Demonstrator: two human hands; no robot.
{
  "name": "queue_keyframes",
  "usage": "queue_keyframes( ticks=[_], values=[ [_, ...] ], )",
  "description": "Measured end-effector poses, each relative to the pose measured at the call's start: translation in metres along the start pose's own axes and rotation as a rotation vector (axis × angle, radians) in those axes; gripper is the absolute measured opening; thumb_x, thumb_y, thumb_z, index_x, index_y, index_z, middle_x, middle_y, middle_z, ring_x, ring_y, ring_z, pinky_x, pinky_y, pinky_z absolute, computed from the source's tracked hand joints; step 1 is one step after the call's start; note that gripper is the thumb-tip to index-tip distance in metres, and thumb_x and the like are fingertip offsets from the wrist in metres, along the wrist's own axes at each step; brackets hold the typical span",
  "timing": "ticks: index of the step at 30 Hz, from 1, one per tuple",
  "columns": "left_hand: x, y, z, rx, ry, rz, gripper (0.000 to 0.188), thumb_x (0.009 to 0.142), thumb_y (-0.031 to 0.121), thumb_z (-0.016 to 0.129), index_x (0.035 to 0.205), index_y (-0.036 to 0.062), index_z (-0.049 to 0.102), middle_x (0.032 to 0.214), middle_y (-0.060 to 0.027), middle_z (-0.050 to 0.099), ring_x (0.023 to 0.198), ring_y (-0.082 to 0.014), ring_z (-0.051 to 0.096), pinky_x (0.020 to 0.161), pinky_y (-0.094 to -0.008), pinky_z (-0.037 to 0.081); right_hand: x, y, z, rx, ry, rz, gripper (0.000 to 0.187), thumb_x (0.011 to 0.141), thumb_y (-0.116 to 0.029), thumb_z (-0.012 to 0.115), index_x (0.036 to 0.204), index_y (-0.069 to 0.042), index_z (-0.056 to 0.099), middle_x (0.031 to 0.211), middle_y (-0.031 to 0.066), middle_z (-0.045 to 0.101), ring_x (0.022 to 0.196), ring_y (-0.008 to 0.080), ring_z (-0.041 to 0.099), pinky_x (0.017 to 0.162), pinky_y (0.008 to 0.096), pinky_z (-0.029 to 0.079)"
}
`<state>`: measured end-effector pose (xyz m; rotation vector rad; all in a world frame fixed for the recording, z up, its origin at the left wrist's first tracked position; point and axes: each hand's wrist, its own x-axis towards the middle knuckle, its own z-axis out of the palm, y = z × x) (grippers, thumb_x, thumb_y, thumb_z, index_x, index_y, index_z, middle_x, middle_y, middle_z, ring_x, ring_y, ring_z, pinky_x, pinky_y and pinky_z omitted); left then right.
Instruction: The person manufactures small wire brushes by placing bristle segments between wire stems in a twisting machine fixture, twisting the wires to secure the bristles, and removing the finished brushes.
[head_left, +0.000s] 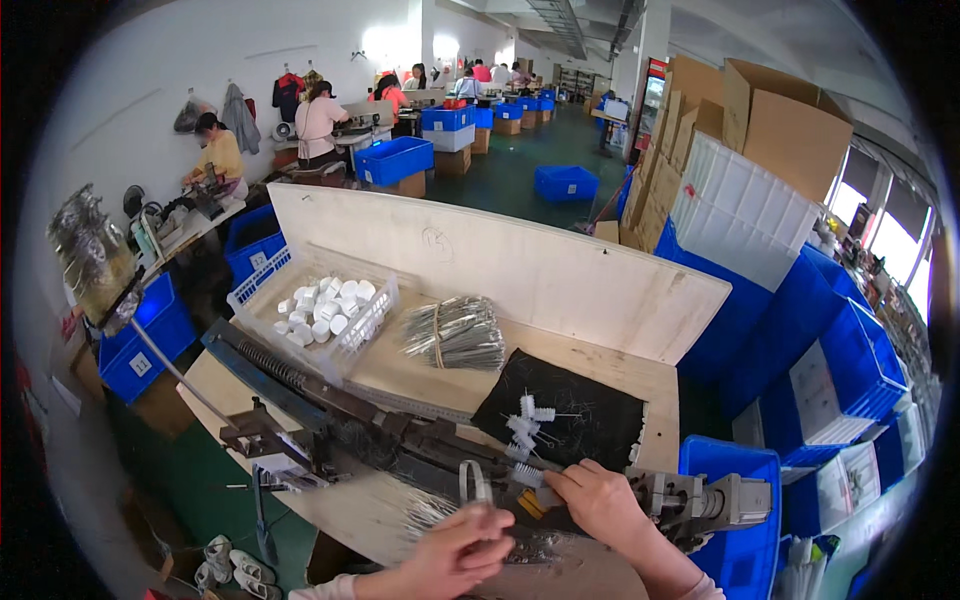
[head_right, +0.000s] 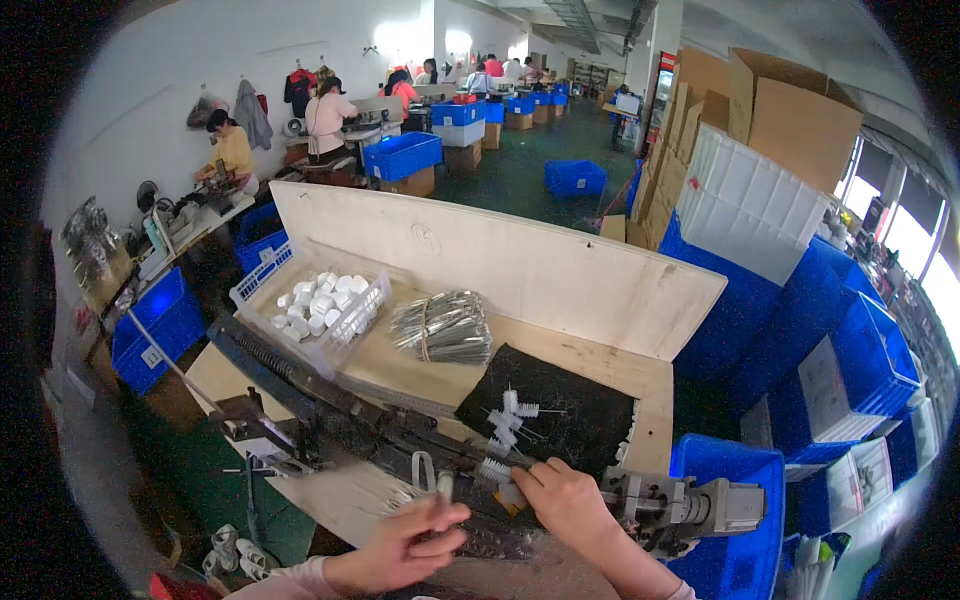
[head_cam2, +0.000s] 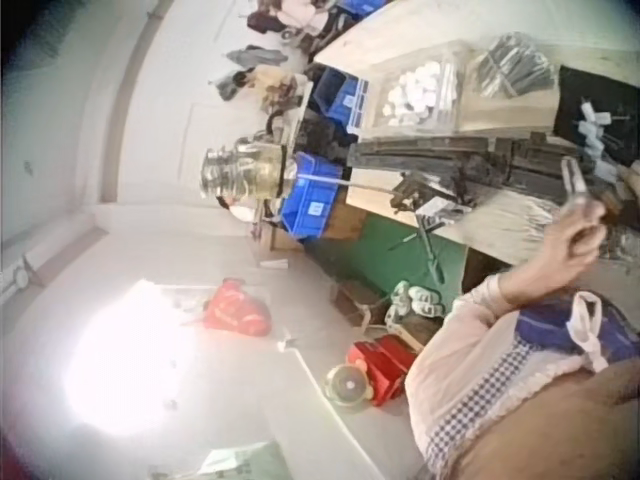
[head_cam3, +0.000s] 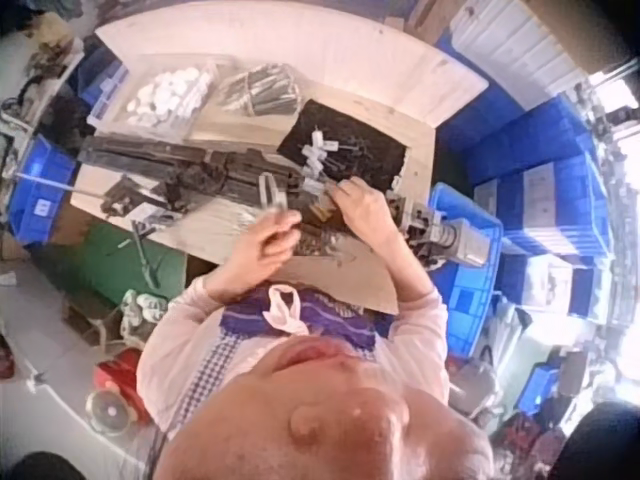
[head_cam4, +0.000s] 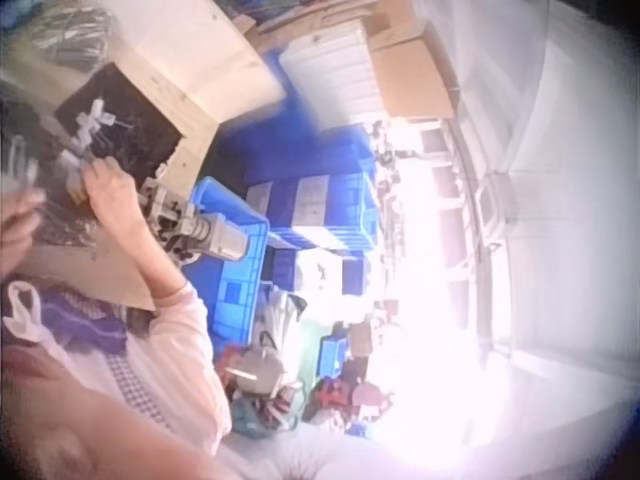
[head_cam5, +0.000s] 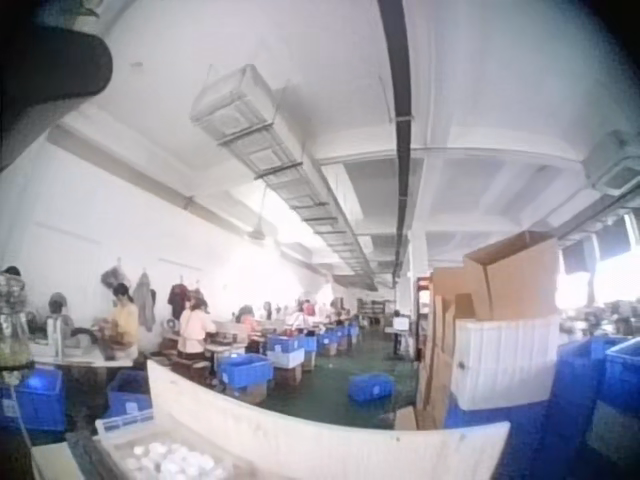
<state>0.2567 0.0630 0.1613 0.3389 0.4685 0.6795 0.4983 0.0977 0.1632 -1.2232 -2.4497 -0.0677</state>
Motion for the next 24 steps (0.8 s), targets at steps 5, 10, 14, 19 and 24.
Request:
queue_keyframes(
  ticks=[5,10,14,19,24],
  values=[
    [-0.035,0.043,-0.035,-0.681,-0.096,0.163,0.019,0.098,0.022,0.048,0.090,0.0093,0.061,0.055,0.0020,0.035,0.044,-0.0092,0.033,0.044,-0.0259,0.033,-0.010,-0.014,-0.003,0.085,-0.042,0.084,0.025,0.070,-0.004,0.064,0.096,-0.005,0.063,0.082,0.0083,0.056,0.079,0.0249,0.058,0.062,0.0342,0.051],
    [-0.044,0.027,-0.038,1.090,-0.070,0.423,0.022,0.095,0.022,0.056,0.086,0.0043,0.065,0.058,-0.0056,0.055,0.053,-0.0175,0.056,0.055,-0.0343,0.047,0.023,0.004,-0.007,0.061,0.046,0.225,0.013,0.073,-0.003,0.060,0.086,-0.005,0.058,0.082,0.0110,0.053,0.082,0.0309,0.057,0.067,0.0403,0.050],
    [0.074,-0.010,-0.018,1.631,-0.195,0.373,0.025,0.090,0.026,0.058,0.084,0.0026,0.065,0.075,-0.0203,0.061,0.066,-0.0363,0.060,0.059,-0.0408,0.047,0.045,0.027,0.011,-0.179,-0.010,0.308,0.011,0.078,-0.010,0.063,0.088,-0.005,0.062,0.085,0.0123,0.054,0.083,0.0327,0.058,0.069,0.0406,0.050],
    [0.117,-0.018,-0.024,1.580,-0.068,0.445,0.029,0.090,0.027,0.056,0.078,0.0016,0.063,0.074,-0.0188,0.063,0.069,-0.0363,0.063,0.062,-0.0433,0.049,-0.009,0.010,-0.016,0.341,-0.101,0.217,0.017,0.075,-0.015,0.072,0.085,-0.004,0.064,0.089,0.0105,0.058,0.079,0.0316,0.060,0.069,0.0396,0.050],
    [0.074,0.021,0.005,2.274,0.140,0.777,0.010,0.071,0.012,0.059,0.074,0.0028,0.061,0.076,-0.0130,0.064,0.069,-0.0315,0.065,0.060,-0.0423,0.052,0.009,0.016,0.018,0.329,0.139,0.070,0.013,0.068,-0.002,0.067,0.080,-0.002,0.061,0.074,0.0116,0.057,0.072,0.0332,0.059,0.067,0.0385,0.050]
  ],
)
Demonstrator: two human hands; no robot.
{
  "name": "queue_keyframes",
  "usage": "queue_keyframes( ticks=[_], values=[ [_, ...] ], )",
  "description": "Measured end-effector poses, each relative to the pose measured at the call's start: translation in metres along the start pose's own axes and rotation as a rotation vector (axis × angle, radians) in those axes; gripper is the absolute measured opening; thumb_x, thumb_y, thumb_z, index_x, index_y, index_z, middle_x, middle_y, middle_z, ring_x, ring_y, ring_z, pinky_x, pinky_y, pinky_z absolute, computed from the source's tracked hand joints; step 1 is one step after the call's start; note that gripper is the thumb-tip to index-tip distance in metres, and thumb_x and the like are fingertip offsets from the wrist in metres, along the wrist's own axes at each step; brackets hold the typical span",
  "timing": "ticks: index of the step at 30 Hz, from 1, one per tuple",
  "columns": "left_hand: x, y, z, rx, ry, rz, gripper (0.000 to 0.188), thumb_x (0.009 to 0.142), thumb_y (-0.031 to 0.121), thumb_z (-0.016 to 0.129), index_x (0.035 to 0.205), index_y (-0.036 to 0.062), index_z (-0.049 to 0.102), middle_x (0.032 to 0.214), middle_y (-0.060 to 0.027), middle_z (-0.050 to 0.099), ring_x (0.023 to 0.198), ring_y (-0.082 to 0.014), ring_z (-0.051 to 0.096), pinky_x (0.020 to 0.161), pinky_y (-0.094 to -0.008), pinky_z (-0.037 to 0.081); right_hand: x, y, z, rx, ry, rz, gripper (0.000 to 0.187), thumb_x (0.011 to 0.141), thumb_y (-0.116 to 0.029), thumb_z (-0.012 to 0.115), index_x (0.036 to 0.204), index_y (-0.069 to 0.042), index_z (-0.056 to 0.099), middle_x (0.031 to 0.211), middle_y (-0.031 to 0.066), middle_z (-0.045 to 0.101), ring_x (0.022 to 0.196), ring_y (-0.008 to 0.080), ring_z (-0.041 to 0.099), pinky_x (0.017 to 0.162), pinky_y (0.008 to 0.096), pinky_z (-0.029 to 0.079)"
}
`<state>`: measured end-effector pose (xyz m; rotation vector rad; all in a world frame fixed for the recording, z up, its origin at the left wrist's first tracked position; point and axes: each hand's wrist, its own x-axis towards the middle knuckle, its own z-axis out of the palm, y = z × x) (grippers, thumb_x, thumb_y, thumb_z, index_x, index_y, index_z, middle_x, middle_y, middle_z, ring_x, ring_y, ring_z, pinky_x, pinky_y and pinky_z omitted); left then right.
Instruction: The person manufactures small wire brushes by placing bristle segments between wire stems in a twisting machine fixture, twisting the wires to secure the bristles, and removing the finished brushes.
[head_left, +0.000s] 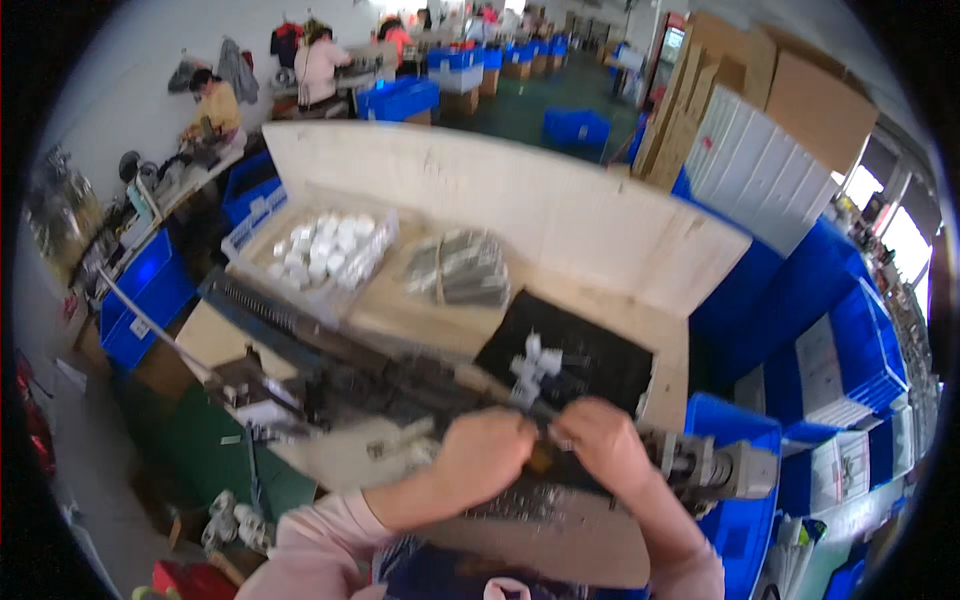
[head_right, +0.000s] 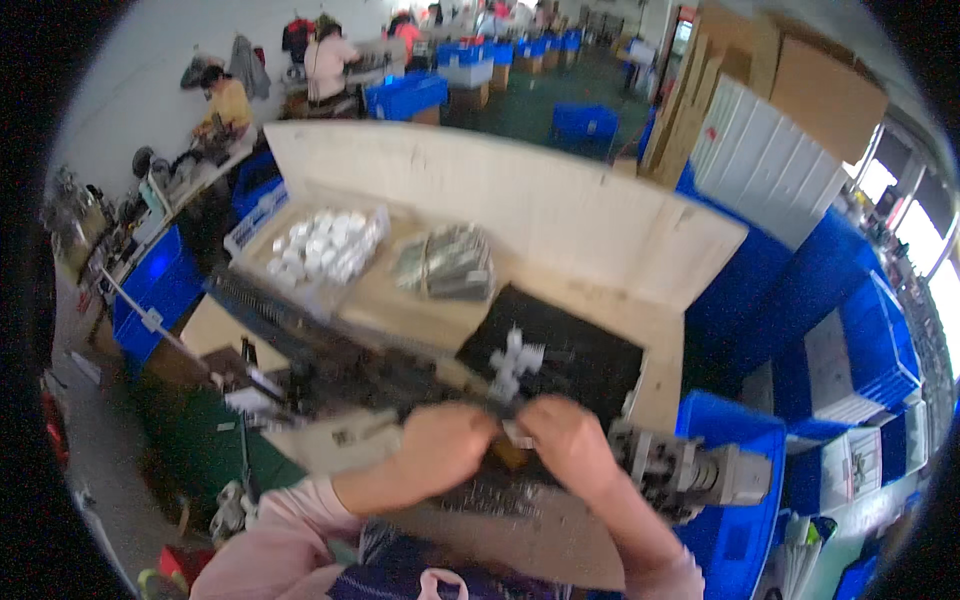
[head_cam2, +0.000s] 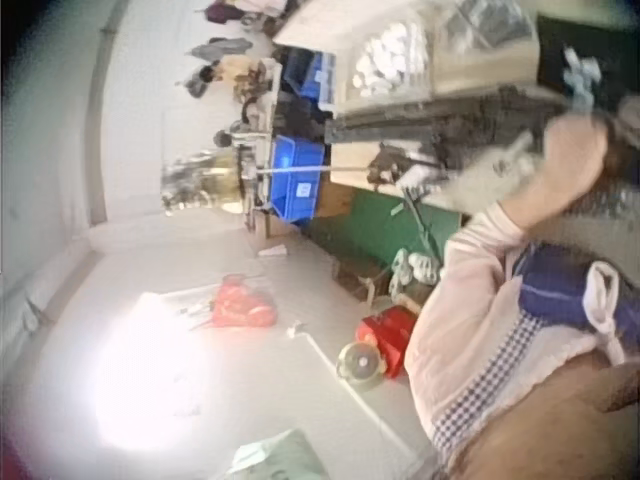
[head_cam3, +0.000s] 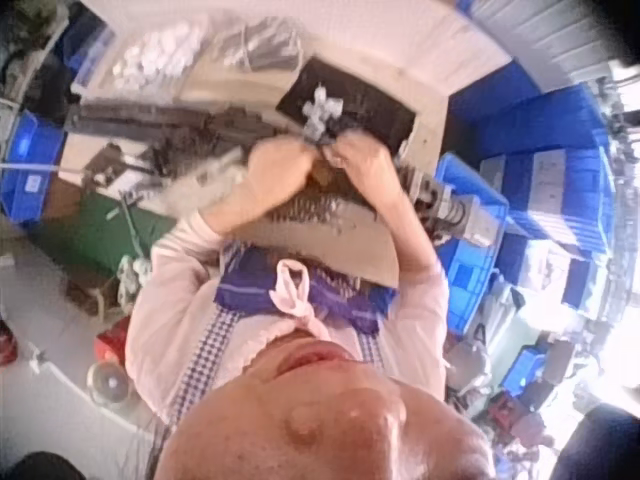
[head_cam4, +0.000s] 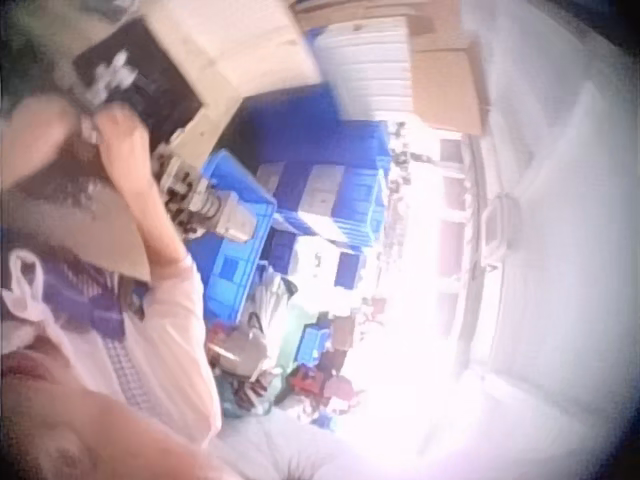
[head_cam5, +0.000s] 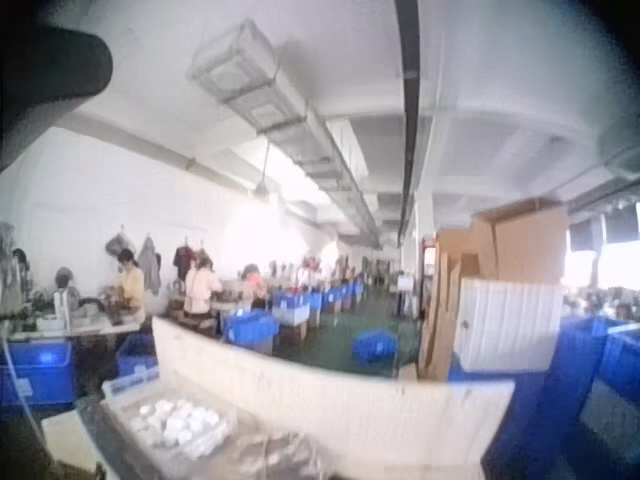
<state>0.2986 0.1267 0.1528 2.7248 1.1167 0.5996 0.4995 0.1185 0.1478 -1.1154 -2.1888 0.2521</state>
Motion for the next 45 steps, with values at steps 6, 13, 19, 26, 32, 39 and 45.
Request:
queue_keyframes(
  ticks=[6,13,19,26,32,39,45],
  values=[
    [-0.035,-0.002,-0.036,-0.213,-0.092,-0.133,0.016,0.081,0.013,0.062,0.070,0.0021,0.058,0.067,-0.0151,0.059,0.061,-0.0350,0.060,0.056,-0.0436,0.048,0.030,-0.025,-0.016,0.144,0.003,-0.147,0.030,0.067,0.002,0.065,0.097,-0.002,0.065,0.086,0.0105,0.063,0.080,0.0284,0.063,0.071,0.0352,0.053],
    [0.024,0.007,0.050,-0.638,-0.177,-0.085,0.024,0.082,0.019,0.063,0.069,-0.0013,0.061,0.065,-0.0216,0.059,0.065,-0.0406,0.059,0.058,-0.0457,0.046,0.014,-0.023,-0.054,0.165,0.183,0.403,0.006,0.076,-0.002,0.069,0.082,0.000,0.068,0.079,0.0108,0.065,0.069,0.0207,0.063,0.062,0.0291,0.048],
    [0.034,0.003,0.024,-0.503,-0.179,0.089,0.017,0.076,0.015,0.062,0.071,-0.0009,0.064,0.065,-0.0220,0.059,0.067,-0.0402,0.061,0.062,-0.0472,0.049,-0.009,-0.018,-0.031,-0.064,-0.028,0.035,0.014,0.070,0.002,0.066,0.082,-0.002,0.063,0.081,0.0103,0.062,0.078,0.0293,0.061,0.068,0.0370,0.050],
    [0.029,-0.018,-0.009,-0.001,-0.113,0.036,0.008,0.072,0.010,0.061,0.069,0.0031,0.063,0.069,-0.0157,0.062,0.069,-0.0349,0.063,0.061,-0.0440,0.050,0.015,-0.007,-0.007,-0.100,-0.073,-0.062,0.014,0.067,0.003,0.063,0.079,-0.002,0.060,0.079,0.0112,0.060,0.078,0.0310,0.060,0.069,0.0388,0.050],
    [0.007,-0.012,-0.014,-0.203,-0.134,-0.027,0.019,0.080,0.017,0.062,0.065,0.0052,0.062,0.063,-0.0142,0.059,0.064,-0.0339,0.062,0.060,-0.0450,0.050,0.023,-0.026,-0.035,0.202,-0.039,0.266,0.011,0.075,-0.005,0.070,0.085,0.000,0.068,0.079,0.0107,0.066,0.070,0.0210,0.063,0.065,0.0302,0.048],
    [0.032,0.009,0.045,-0.471,-0.102,-0.109,0.025,0.079,0.021,0.062,0.063,0.0013,0.061,0.068,-0.0191,0.061,0.066,-0.0389,0.061,0.061,-0.0475,0.050,-0.005,-0.018,-0.047,0.116,0.114,0.473,0.008,0.076,-0.003,0.069,0.082,0.002,0.067,0.080,0.0112,0.066,0.068,0.0199,0.063,0.065,0.0288,0.049],
    [0.027,-0.021,0.003,0.079,0.079,0.227,0.002,0.067,0.012,0.064,0.066,0.0109,0.065,0.067,-0.0040,0.059,0.071,-0.0240,0.061,0.068,-0.0409,0.047,0.007,-0.009,-0.009,-0.136,-0.109,0.020,0.013,0.071,0.002,0.066,0.084,-0.001,0.063,0.080,0.0143,0.062,0.077,0.0327,0.061,0.068,0.0391,0.050]
  ],
)
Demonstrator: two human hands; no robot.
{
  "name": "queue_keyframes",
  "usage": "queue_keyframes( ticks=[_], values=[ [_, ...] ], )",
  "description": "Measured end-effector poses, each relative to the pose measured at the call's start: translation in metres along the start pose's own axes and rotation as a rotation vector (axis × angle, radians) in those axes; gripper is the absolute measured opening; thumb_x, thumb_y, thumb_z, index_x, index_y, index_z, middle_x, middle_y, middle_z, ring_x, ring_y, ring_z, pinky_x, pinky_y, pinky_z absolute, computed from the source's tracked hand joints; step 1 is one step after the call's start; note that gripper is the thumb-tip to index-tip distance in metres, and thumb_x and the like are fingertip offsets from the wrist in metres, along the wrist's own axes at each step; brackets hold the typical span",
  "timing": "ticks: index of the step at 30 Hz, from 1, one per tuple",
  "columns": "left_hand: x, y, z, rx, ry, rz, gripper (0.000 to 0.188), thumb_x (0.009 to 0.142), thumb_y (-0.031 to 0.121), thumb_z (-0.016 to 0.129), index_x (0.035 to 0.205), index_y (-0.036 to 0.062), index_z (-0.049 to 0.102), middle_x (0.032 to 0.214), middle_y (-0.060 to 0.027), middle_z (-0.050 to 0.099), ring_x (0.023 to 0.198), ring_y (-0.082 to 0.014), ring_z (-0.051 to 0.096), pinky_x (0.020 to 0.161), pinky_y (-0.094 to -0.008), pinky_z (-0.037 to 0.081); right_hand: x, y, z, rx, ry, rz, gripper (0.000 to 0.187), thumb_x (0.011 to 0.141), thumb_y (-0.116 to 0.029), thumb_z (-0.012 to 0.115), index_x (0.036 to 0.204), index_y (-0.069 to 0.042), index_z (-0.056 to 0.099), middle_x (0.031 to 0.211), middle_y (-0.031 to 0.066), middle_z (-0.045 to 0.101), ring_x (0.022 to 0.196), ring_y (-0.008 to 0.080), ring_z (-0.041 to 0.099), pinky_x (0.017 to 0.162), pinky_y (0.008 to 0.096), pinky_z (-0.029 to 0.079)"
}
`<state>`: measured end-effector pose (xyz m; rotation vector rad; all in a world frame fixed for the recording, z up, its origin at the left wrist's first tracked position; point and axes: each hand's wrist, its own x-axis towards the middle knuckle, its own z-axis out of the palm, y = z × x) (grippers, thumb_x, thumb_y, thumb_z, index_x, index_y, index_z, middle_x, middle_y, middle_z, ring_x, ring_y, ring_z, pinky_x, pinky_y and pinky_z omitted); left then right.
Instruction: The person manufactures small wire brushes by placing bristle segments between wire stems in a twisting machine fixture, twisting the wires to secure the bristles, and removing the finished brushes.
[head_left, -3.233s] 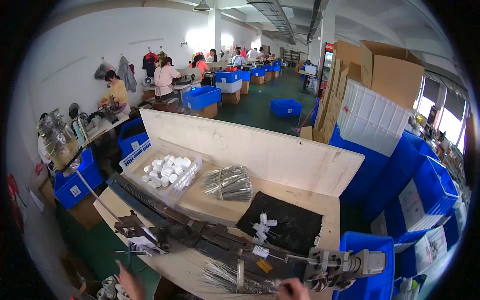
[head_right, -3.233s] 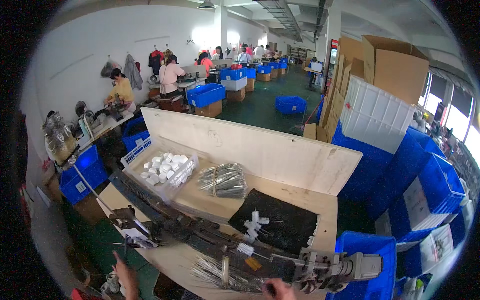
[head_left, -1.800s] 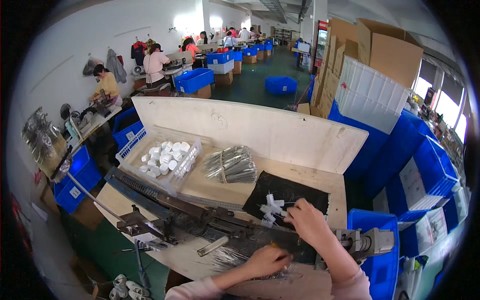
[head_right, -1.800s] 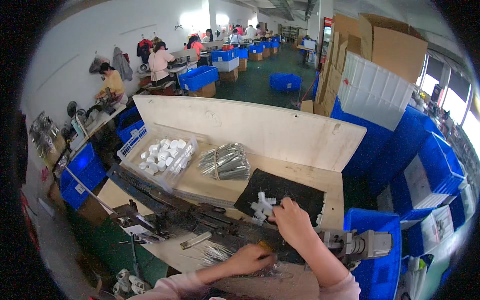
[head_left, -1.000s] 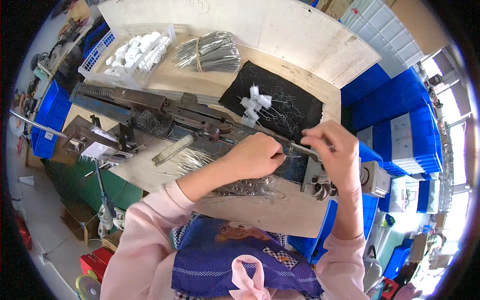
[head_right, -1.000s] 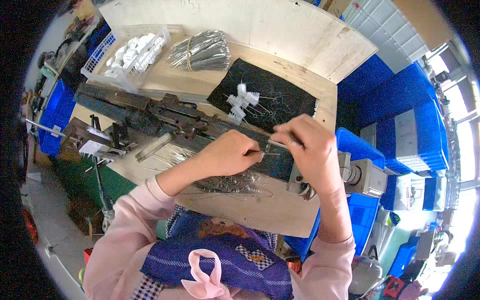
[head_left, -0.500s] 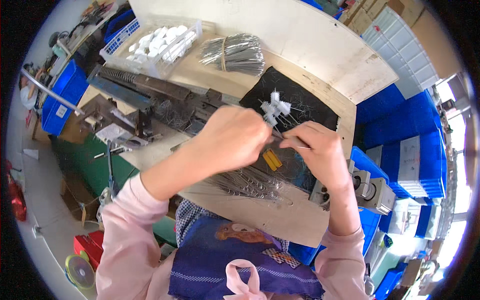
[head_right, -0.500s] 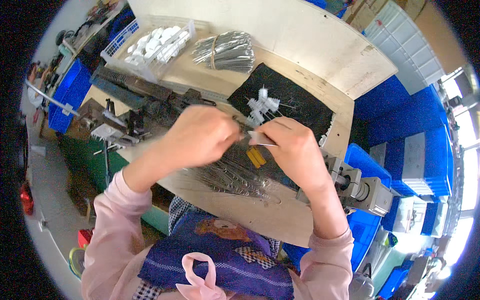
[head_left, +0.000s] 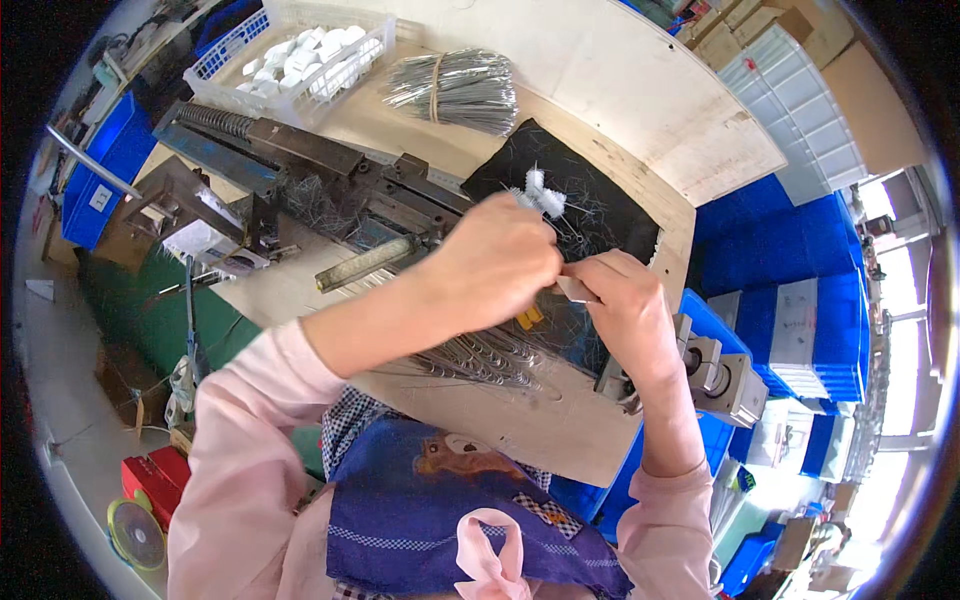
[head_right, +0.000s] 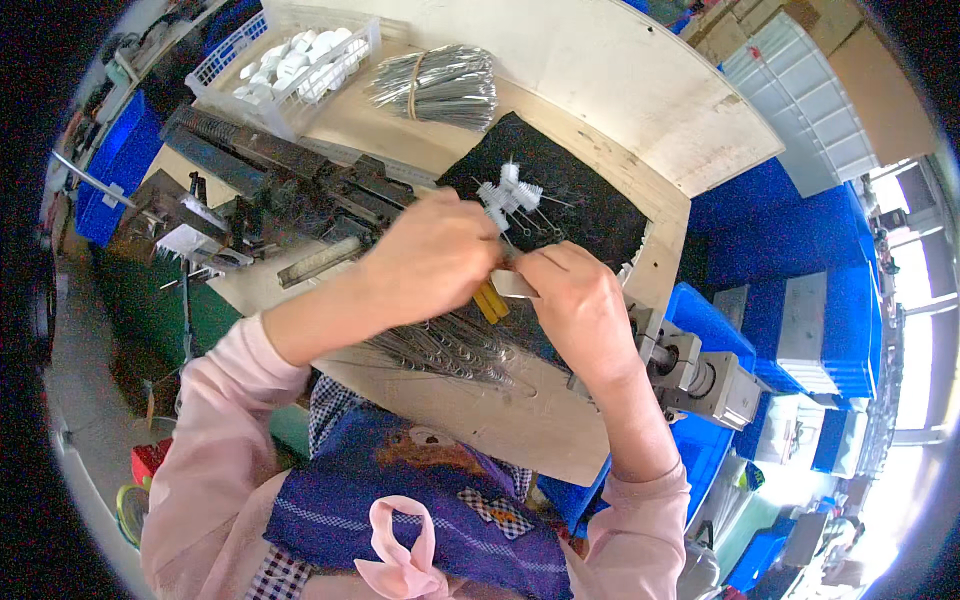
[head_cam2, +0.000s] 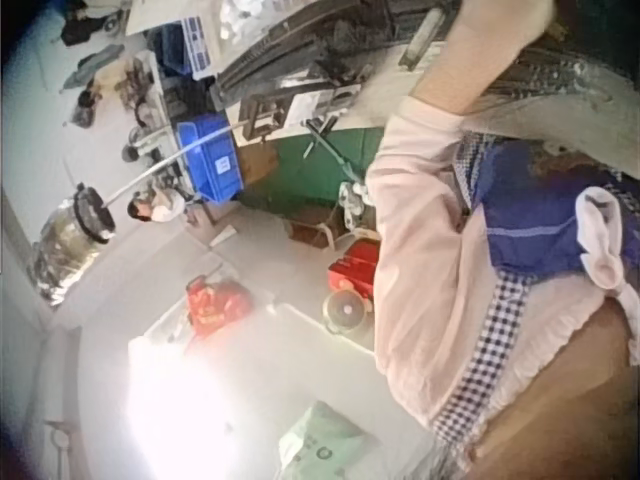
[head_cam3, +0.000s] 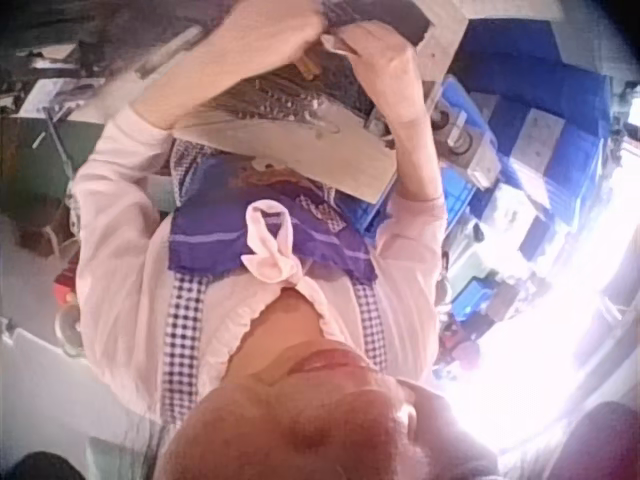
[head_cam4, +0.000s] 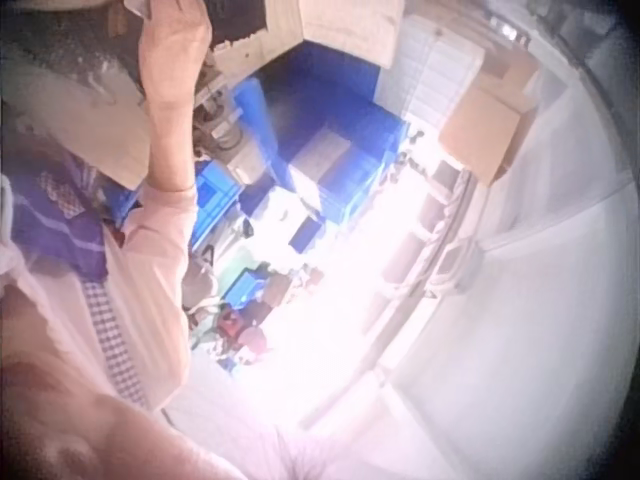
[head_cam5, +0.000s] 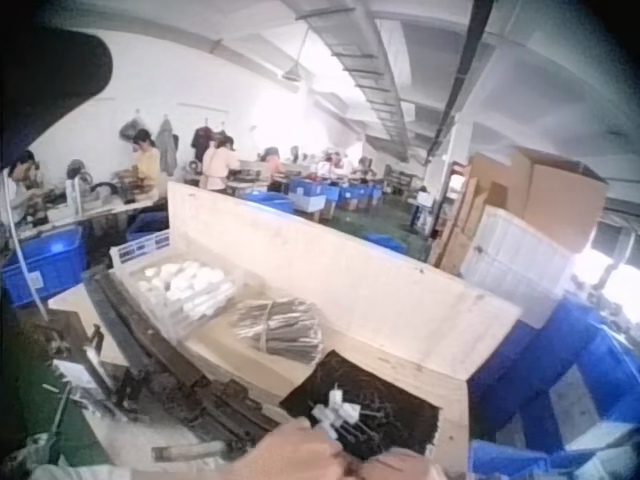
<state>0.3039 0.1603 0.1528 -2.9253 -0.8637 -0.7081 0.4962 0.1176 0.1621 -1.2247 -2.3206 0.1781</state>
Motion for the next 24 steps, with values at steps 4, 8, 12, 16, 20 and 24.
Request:
queue_keyframes(
  ticks=[4,8,12,16,20,24],
  values=[
    [-0.015,-0.011,-0.026,0.139,0.220,0.022,0.008,0.068,0.016,0.065,0.072,0.0092,0.066,0.071,-0.0028,0.059,0.073,-0.0196,0.058,0.073,-0.0388,0.046,0.023,-0.010,0.011,0.195,0.081,-0.009,0.018,0.071,0.003,0.066,0.089,0.000,0.065,0.081,0.0148,0.063,0.076,0.0322,0.062,0.068,0.0370,0.051],
    [-0.052,0.013,-0.009,-0.012,0.753,-0.166,0.009,0.076,0.016,0.066,0.074,0.0077,0.063,0.068,-0.0053,0.055,0.067,-0.0187,0.053,0.070,-0.0329,0.046,0.031,-0.009,0.024,0.385,0.129,0.168,0.014,0.073,0.002,0.066,0.087,0.001,0.065,0.080,0.0153,0.064,0.071,0.0323,0.063,0.065,0.0373,0.051],
    [-0.114,0.032,0.038,-1.543,0.558,-0.800,0.041,0.095,0.041,0.048,0.085,0.0050,0.064,0.058,-0.0033,0.045,0.049,-0.0147,0.041,0.048,-0.0239,0.037,0.039,-0.010,0.037,0.409,0.077,0.096,0.013,0.071,-0.001,0.066,0.084,0.001,0.065,0.080,0.0141,0.065,0.073,0.0326,0.063,0.067,0.0373,0.052],
    [-0.090,-0.001,-0.015,-2.832,0.216,-0.759,0.069,0.094,0.063,0.032,0.091,0.0030,0.064,0.052,-0.0012,0.041,0.040,-0.0112,0.031,0.035,-0.0220,0.022,0.035,-0.001,0.039,0.340,0.064,0.027,0.011,0.072,0.000,0.063,0.083,0.001,0.066,0.082,0.0144,0.065,0.076,0.0330,0.064,0.071,0.0382,0.053],
    [-0.070,0.035,-0.028,-1.995,0.070,-0.944,0.047,0.092,0.036,0.056,0.117,-0.0012,0.045,0.063,-0.0053,0.057,0.043,-0.0118,0.045,0.037,-0.0236,0.032,0.037,-0.004,0.040,0.317,0.043,0.061,0.009,0.073,-0.003,0.063,0.081,0.000,0.066,0.081,0.0139,0.065,0.076,0.0328,0.064,0.070,0.0382,0.052],
    [-0.094,0.035,0.038,-0.692,0.083,-0.745,0.045,0.087,0.022,0.062,0.118,-0.0025,0.040,0.070,-0.0102,0.063,0.054,-0.0283,0.060,0.051,-0.0357,0.049,0.044,-0.011,0.037,0.215,0.008,0.047,0.008,0.073,-0.005,0.065,0.080,-0.002,0.066,0.078,0.0124,0.064,0.073,0.0327,0.063,0.067,0.0379,0.052]
  ],
)
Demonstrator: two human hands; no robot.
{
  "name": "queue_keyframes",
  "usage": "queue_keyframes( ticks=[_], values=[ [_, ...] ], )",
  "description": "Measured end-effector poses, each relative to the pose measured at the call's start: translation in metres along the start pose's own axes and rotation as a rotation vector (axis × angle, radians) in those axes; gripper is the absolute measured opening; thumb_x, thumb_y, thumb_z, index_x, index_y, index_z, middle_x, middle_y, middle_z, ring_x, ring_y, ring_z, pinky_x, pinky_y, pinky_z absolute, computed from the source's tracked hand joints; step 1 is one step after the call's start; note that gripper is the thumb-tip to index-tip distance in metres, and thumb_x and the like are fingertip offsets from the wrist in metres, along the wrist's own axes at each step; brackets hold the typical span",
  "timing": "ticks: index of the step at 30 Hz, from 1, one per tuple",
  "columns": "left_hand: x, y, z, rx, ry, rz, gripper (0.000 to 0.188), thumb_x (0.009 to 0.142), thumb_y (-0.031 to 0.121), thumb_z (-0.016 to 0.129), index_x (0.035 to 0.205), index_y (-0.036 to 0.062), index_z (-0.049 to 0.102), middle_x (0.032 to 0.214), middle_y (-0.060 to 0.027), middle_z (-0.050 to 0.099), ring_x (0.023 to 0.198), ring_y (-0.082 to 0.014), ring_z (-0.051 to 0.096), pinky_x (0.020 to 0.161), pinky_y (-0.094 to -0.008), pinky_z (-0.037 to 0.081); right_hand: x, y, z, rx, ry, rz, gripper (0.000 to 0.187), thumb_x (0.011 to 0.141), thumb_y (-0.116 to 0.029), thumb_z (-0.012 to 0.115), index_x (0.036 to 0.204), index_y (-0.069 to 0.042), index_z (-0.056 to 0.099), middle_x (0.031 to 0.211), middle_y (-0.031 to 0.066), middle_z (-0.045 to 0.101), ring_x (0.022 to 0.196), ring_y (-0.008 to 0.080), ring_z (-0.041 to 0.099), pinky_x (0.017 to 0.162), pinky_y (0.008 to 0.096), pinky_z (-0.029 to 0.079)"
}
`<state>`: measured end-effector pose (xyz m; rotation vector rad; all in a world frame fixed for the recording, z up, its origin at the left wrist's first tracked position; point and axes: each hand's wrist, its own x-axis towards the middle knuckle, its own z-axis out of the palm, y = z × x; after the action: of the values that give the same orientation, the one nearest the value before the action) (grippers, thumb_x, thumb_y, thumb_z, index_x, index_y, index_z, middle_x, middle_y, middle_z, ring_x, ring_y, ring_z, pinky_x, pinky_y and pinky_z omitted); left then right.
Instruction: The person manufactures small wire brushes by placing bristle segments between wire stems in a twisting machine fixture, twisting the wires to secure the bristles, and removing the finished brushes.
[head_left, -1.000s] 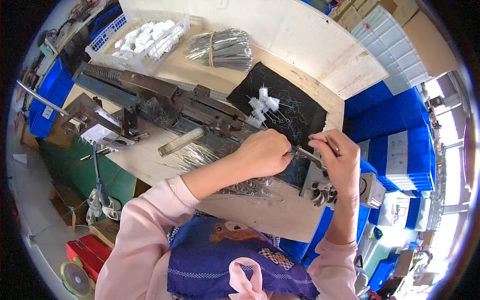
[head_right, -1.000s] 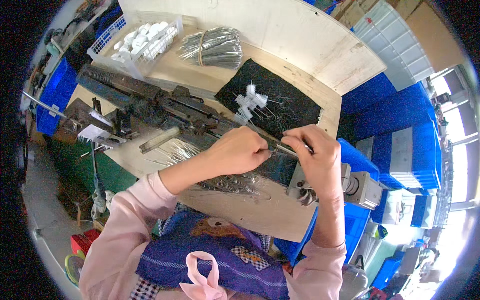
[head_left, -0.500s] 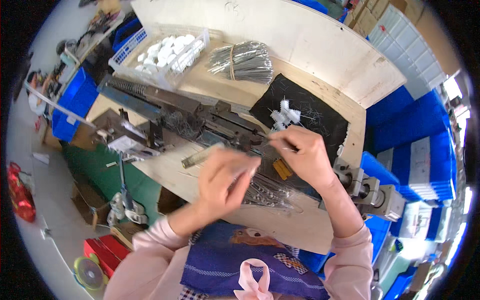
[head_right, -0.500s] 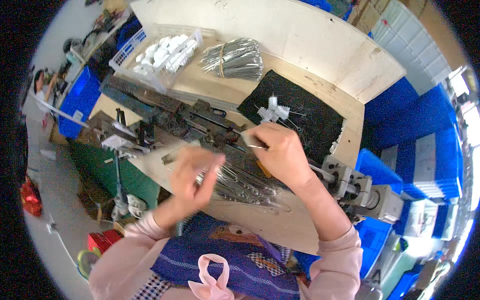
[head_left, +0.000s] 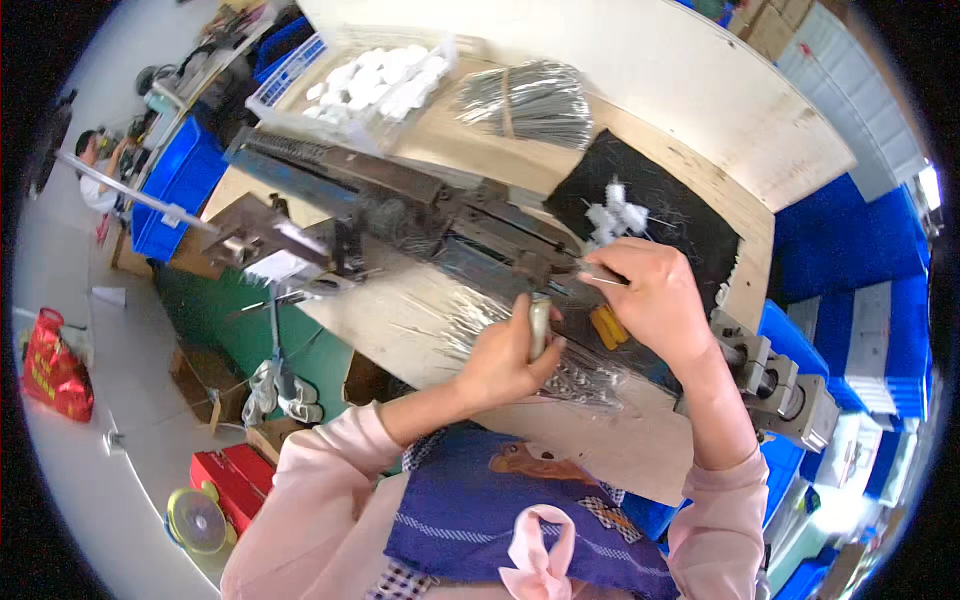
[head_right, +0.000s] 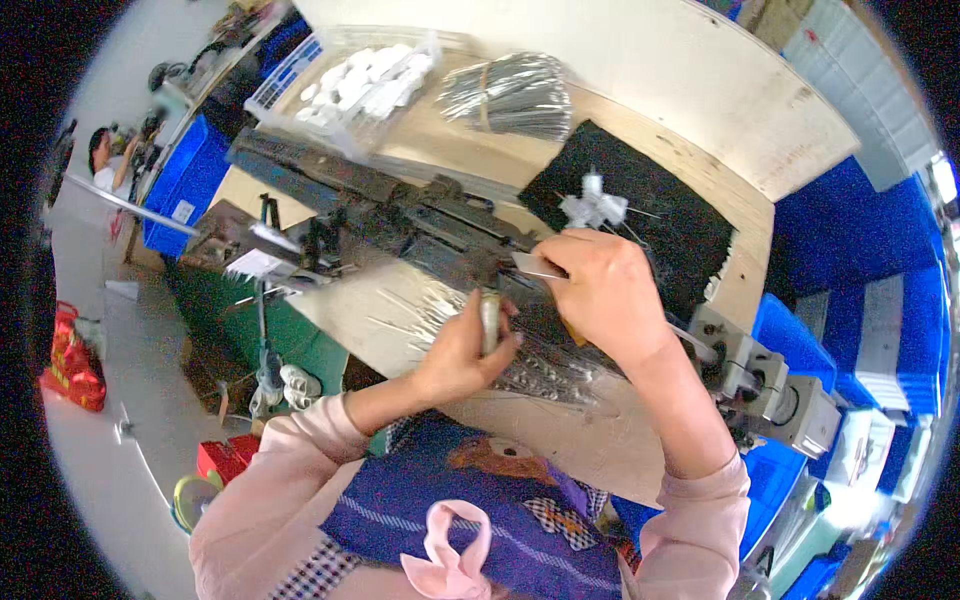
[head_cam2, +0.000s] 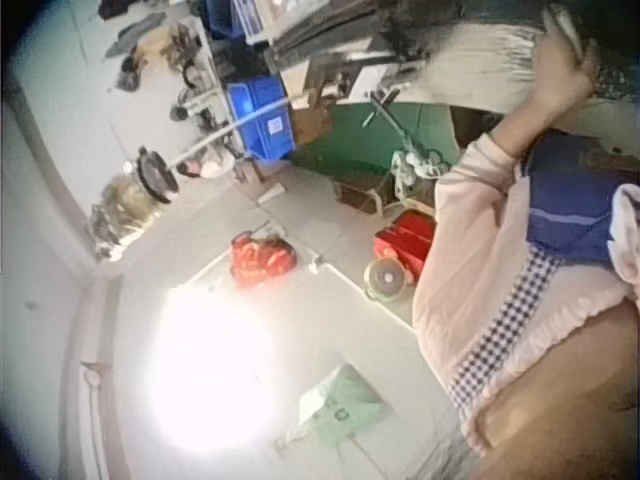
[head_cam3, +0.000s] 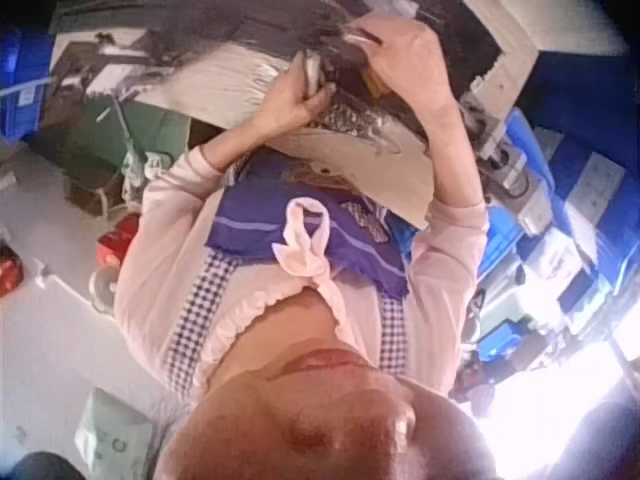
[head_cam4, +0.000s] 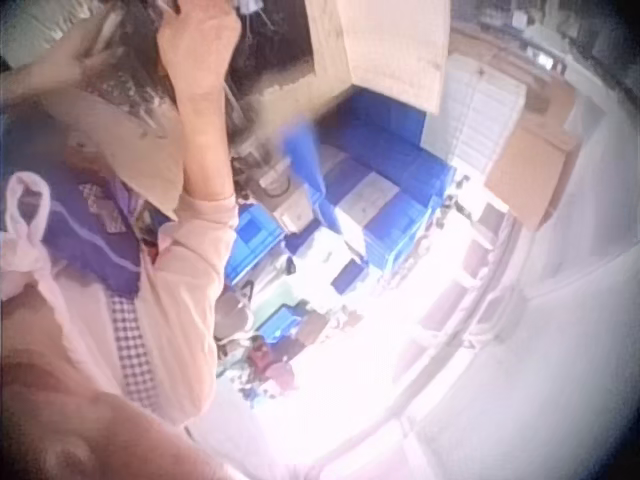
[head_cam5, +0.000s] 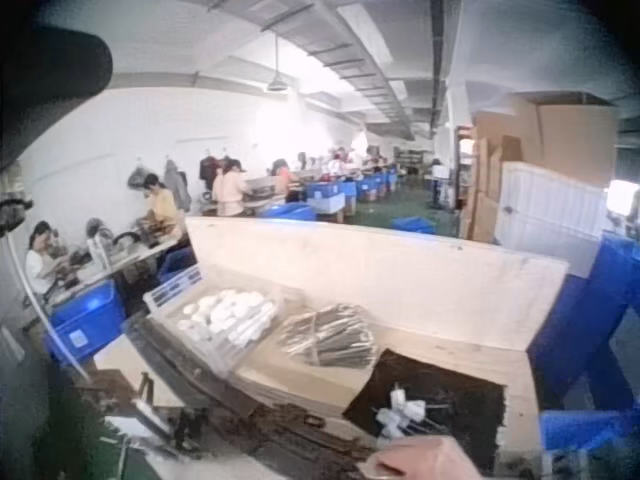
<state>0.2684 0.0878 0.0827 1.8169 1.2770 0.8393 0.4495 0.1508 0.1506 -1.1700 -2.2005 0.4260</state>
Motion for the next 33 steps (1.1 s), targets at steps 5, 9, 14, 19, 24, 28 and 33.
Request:
queue_keyframes(
  ticks=[5,9,14,19,24,28,33],
  values=[
    [-0.042,-0.024,-0.054,0.450,0.274,0.298,0.051,0.081,0.012,0.067,0.124,-0.0038,0.045,0.128,-0.0196,0.045,0.117,-0.0355,0.047,0.099,-0.0422,0.038,-0.047,-0.030,0.002,-0.066,0.033,-0.053,0.019,0.078,-0.007,0.067,0.096,-0.003,0.064,0.086,0.0146,0.060,0.077,0.0337,0.061,0.068,0.0404,0.051],
    [-0.116,-0.092,-0.146,0.489,1.269,-0.015,0.040,0.089,0.023,0.058,0.122,0.0016,0.053,0.131,-0.0187,0.045,0.122,-0.0285,0.043,0.098,-0.0398,0.038,-0.091,-0.010,0.024,-0.076,-0.032,0.302,0.027,0.086,-0.015,0.065,0.109,-0.002,0.058,0.098,0.0172,0.055,0.087,0.0358,0.059,0.071,0.0422,0.049],
    [-0.148,-0.109,-0.119,0.077,0.936,-0.548,0.047,0.092,0.025,0.053,0.133,0.0029,0.047,0.129,-0.0210,0.051,0.121,-0.0275,0.048,0.104,-0.0405,0.034,-0.079,0.039,0.056,-0.143,0.076,0.322,0.017,0.087,-0.010,0.063,0.091,0.000,0.051,0.089,0.0172,0.051,0.079,0.0350,0.054,0.069,0.0429,0.044],
    [-0.093,-0.063,-0.080,0.308,0.777,-0.241,0.030,0.091,0.023,0.057,0.109,-0.0002,0.059,0.102,-0.0158,0.059,0.095,-0.0262,0.056,0.086,-0.0396,0.044,-0.091,0.037,0.052,-0.060,0.078,0.266,0.018,0.088,-0.007,0.062,0.083,0.002,0.047,0.078,0.0156,0.048,0.069,0.0300,0.048,0.063,0.0382,0.041],
    [-0.040,-0.096,-0.104,-0.895,0.529,-0.624,0.038,0.097,0.038,0.050,0.098,0.0022,0.061,0.064,-0.0019,0.055,0.052,-0.0116,0.052,0.049,-0.0264,0.042,-0.114,0.007,0.027,-0.007,0.013,0.399,0.019,0.085,-0.008,0.066,0.083,0.002,0.050,0.078,0.0169,0.052,0.070,0.0337,0.051,0.065,0.0392,0.042],
    [-0.029,-0.091,-0.098,-0.815,0.535,-0.640,0.032,0.096,0.037,0.052,0.095,0.0065,0.061,0.062,0.0025,0.051,0.043,-0.0074,0.042,0.037,-0.0220,0.028,-0.126,-0.011,0.004,0.065,0.023,0.558,0.018,0.083,-0.008,0.068,0.081,0.002,0.053,0.079,0.0147,0.055,0.069,0.0258,0.055,0.066,0.0329,0.045],
    [-0.030,-0.060,-0.066,-0.781,0.796,-0.376,0.021,0.100,0.023,0.047,0.086,0.0078,0.052,0.062,0.0057,0.038,0.045,-0.0029,0.030,0.037,-0.0197,0.020,-0.114,-0.027,-0.036,0.578,0.018,0.522,0.013,0.081,-0.001,0.067,0.082,0.001,0.054,0.083,0.0082,0.059,0.074,0.0135,0.055,0.067,0.0258,0.045]
  ],
)
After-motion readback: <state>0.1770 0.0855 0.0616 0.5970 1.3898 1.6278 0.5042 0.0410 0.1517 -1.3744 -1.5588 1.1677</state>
